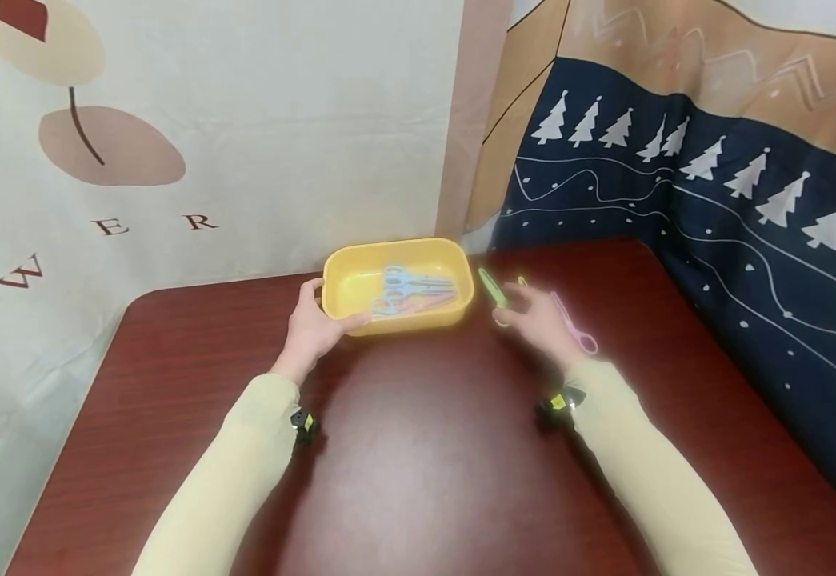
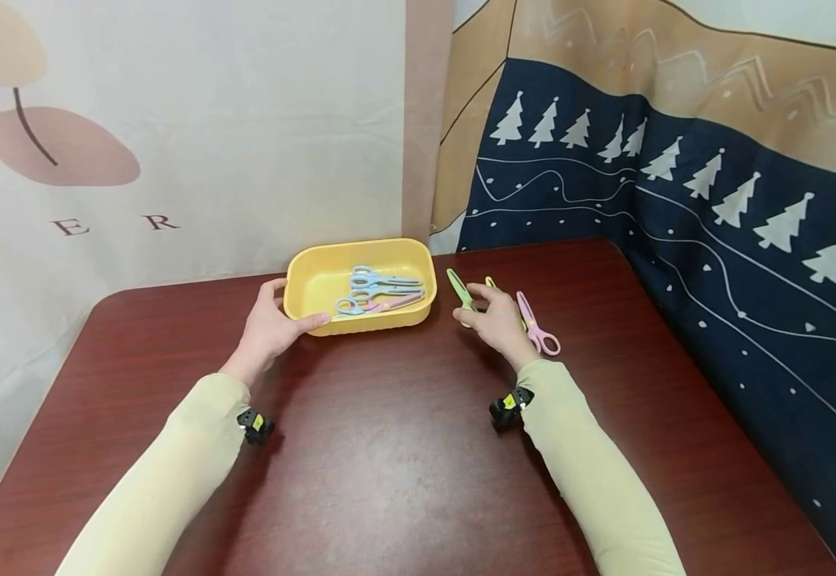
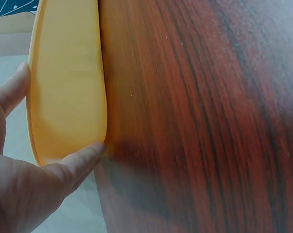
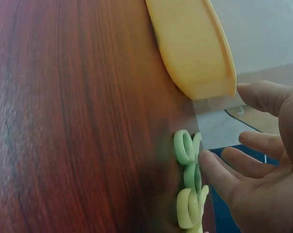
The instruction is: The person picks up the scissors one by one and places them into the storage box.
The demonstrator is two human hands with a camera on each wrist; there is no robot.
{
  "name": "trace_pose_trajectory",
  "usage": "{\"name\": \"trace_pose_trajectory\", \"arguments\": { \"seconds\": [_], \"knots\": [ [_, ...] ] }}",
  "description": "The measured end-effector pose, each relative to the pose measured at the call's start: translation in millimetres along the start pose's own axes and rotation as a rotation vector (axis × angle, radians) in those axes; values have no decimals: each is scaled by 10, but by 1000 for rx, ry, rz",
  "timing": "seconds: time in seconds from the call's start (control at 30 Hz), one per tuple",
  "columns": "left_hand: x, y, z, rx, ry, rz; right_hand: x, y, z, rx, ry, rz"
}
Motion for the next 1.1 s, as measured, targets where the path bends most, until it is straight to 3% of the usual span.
{"name": "trace_pose_trajectory", "arguments": {
  "seconds": [0.37, 0.77, 1.1],
  "knots": [
    [36, -1, 12, 1, -24, 2, -87, -57, -38, 19, 83, 66],
    [120, 12, 62, -31, -179, -35, -122, -63, -39, 28, 97, 51],
    [127, 17, 54, -46, -193, -60, -75, -59, -40, 19, 55, 7]
  ]
}}
Point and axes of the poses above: each hand's wrist, its own y-axis towards the middle knuckle, its own z-axis out of the palm, x = y × z, the point moved 7 cm from there along y, towards the middle knuckle, and after that the axes turned 8 degrees about -x, right-handed, at the moved point
